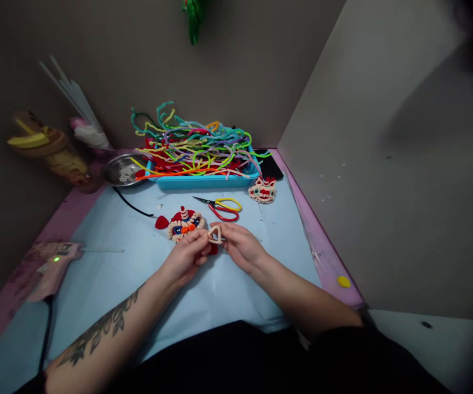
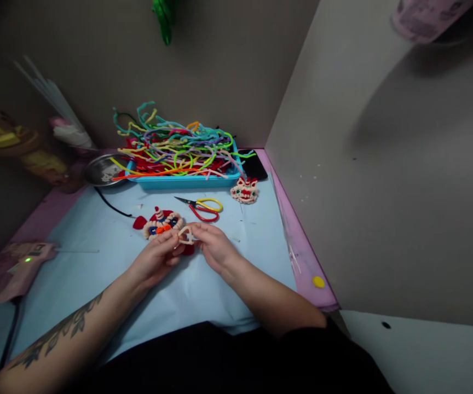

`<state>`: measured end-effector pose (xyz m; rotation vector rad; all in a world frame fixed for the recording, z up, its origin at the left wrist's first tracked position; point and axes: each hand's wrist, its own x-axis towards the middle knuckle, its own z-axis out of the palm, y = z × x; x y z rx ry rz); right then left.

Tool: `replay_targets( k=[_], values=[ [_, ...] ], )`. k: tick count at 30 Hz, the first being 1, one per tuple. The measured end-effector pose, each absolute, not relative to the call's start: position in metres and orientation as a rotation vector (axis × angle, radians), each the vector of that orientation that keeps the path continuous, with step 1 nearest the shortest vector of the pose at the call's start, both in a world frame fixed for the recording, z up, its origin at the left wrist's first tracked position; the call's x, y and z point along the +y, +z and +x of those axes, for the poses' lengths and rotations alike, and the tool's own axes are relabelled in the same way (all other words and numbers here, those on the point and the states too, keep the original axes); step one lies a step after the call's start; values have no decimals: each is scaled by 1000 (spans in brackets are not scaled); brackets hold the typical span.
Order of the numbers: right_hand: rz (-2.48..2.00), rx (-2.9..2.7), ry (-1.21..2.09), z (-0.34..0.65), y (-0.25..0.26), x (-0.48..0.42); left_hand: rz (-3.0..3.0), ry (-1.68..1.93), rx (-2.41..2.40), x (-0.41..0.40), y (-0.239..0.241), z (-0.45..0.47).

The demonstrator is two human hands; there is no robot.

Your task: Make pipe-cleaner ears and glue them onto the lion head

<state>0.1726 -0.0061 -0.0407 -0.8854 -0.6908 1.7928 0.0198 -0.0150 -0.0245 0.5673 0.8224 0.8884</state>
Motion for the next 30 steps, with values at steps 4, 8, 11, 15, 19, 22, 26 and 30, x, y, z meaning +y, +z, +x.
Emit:
replay_targets(
  k=[4, 8, 11, 15, 19, 22, 26, 30],
  values=[
    [-1065, -1165, 1316, 181, -35, -10, 499, 969, 813, -13, -22, 17],
    [-1114, -1561, 761, 185, -30, -15, 378, 971, 791, -13, -20, 17],
    [-1082, -1651, 539, 182, -31, -16, 316, 935, 772, -15, -18, 18],
    [-1061, -1719, 373, 182, -33, -16, 291, 903, 774, -18, -17, 20],
    [-1060, -1716, 328, 185, -33, -16, 434, 907, 803, -22, -16, 19],
    [-1058, -1696, 298, 188, -33, -16, 716, 910, 902, -24, -15, 18],
    [-1029, -1710, 266, 190, -33, -17, 1001, 910, 1059, -26, -14, 16],
    [-1008, -1725, 254, 189, -32, -19, 1099, 935, 1122, -25, -13, 15]
  ],
)
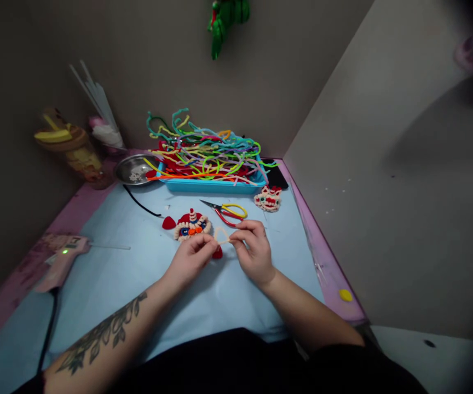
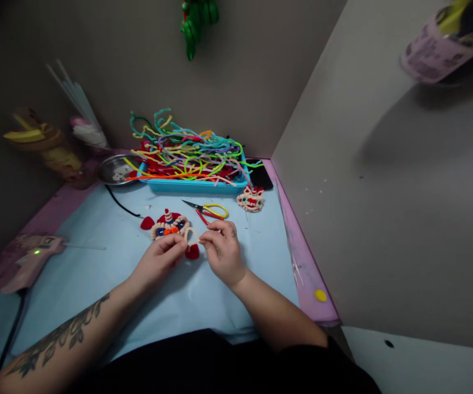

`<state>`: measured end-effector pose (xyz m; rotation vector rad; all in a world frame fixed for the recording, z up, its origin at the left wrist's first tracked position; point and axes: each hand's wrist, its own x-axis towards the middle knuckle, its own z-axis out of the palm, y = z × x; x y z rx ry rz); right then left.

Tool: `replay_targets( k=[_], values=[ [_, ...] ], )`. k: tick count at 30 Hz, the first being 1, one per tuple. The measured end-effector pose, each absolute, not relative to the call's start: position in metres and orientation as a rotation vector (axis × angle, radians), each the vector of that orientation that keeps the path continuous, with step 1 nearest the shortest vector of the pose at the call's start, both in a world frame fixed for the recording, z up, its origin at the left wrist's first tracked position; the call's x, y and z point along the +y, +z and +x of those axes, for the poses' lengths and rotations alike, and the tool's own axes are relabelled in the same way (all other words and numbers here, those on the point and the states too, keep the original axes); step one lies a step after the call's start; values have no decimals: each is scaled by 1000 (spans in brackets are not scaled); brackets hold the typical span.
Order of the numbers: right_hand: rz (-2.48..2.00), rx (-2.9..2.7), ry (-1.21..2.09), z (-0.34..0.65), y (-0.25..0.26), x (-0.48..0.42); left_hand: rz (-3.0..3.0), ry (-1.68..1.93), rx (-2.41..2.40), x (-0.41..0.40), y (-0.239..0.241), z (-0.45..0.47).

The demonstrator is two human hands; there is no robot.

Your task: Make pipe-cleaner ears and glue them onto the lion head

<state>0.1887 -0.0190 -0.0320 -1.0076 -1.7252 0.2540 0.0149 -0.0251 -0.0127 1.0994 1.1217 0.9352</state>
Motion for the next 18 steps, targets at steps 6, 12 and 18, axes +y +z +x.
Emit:
replay_targets(
  k=[6, 12, 18],
  values=[
    [-995, -1775, 224, 188, -33, -21, 1098, 930, 1136, -24, -17, 15],
    [-1012, -1800, 280, 192, -32, -18, 1137, 943, 1137, -22, -12, 12],
    [-910, -1910, 410, 195, -34, -19, 1169, 963, 1154, -20, -16, 8]
  ],
)
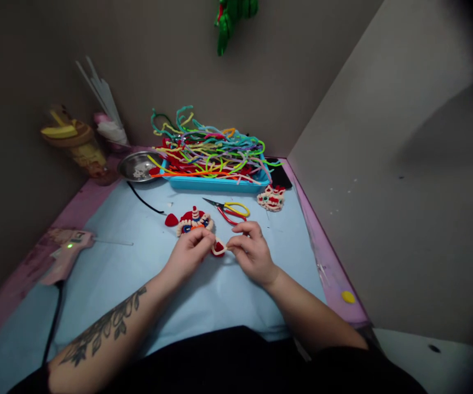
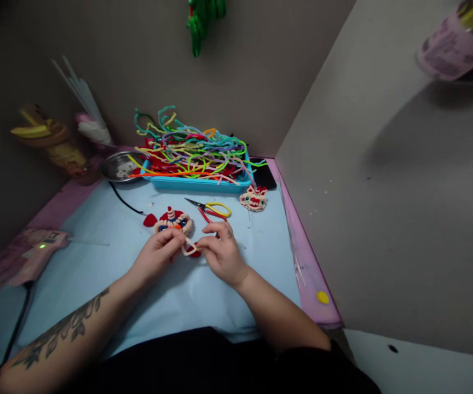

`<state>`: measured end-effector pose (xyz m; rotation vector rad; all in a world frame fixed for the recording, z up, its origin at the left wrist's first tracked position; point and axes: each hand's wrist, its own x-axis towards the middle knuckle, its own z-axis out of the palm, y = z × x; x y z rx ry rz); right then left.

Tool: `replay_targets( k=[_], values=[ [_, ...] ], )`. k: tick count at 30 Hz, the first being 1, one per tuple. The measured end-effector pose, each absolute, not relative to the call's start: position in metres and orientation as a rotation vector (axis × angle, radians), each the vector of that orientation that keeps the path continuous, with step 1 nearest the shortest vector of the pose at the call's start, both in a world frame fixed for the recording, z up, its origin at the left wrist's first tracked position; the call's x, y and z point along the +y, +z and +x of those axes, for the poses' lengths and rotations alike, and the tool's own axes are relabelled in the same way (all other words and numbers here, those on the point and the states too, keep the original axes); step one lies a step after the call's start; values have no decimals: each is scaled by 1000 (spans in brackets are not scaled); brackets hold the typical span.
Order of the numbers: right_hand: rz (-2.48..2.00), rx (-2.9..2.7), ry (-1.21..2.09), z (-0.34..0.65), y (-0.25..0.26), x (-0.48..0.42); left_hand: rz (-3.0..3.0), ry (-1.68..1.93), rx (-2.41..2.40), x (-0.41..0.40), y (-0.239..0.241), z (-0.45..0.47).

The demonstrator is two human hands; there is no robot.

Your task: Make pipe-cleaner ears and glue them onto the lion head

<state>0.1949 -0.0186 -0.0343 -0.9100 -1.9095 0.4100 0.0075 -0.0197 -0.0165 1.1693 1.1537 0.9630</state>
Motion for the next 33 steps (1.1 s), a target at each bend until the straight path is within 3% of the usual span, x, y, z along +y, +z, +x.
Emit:
replay_targets(
  k=[25, 33],
  values=[
    [-884, -1829, 190, 189, -34, -22, 1341, 922, 1030, -25, -12, 12],
    [-895, -1832, 239, 188, -31, -26, 1694, 988, 1111, -25, -10, 8]
  ],
)
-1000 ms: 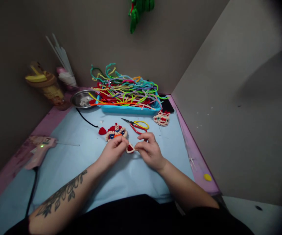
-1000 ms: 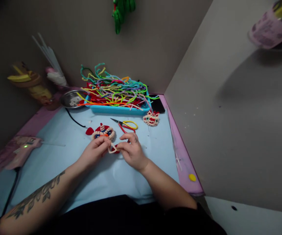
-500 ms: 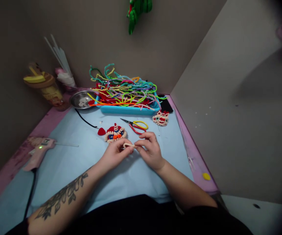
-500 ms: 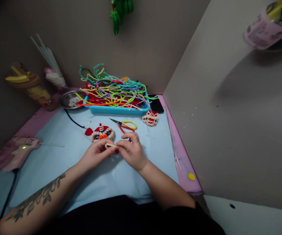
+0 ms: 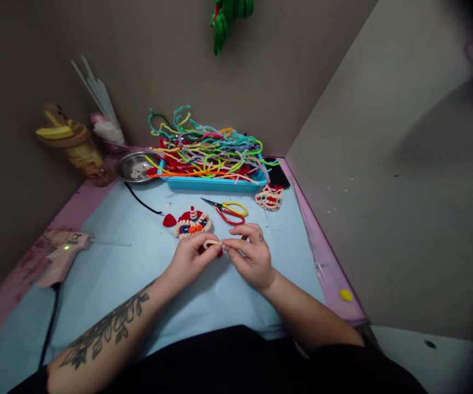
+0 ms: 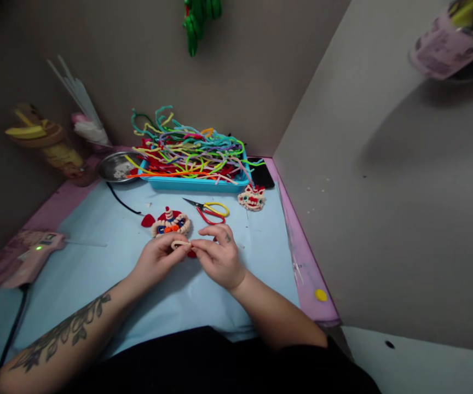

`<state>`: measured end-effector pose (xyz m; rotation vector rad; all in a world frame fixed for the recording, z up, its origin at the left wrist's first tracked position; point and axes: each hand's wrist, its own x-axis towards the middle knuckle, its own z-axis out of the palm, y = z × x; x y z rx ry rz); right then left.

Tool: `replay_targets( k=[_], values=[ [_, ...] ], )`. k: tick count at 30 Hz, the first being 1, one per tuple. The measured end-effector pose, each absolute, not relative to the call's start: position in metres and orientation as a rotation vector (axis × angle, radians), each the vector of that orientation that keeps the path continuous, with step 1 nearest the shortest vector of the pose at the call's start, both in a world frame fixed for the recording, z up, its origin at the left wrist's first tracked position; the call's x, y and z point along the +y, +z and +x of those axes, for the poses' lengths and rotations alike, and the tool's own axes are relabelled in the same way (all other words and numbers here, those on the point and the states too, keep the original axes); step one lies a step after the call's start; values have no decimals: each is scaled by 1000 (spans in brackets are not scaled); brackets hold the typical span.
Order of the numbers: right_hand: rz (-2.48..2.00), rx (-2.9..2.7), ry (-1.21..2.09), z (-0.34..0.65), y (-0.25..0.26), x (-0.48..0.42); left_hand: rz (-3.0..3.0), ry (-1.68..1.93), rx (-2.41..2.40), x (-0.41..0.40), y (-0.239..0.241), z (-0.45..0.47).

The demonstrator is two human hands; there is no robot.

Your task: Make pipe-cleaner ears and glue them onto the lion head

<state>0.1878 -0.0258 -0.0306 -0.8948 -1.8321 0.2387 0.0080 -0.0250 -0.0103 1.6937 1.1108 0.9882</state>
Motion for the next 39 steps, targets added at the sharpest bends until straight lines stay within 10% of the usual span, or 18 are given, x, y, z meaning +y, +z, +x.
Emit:
replay_targets(
  k=[39],
  values=[
    [-1003, -1607, 748, 178, -21, -26, 1817, 1167, 1217, -23, -20, 9]
  ],
)
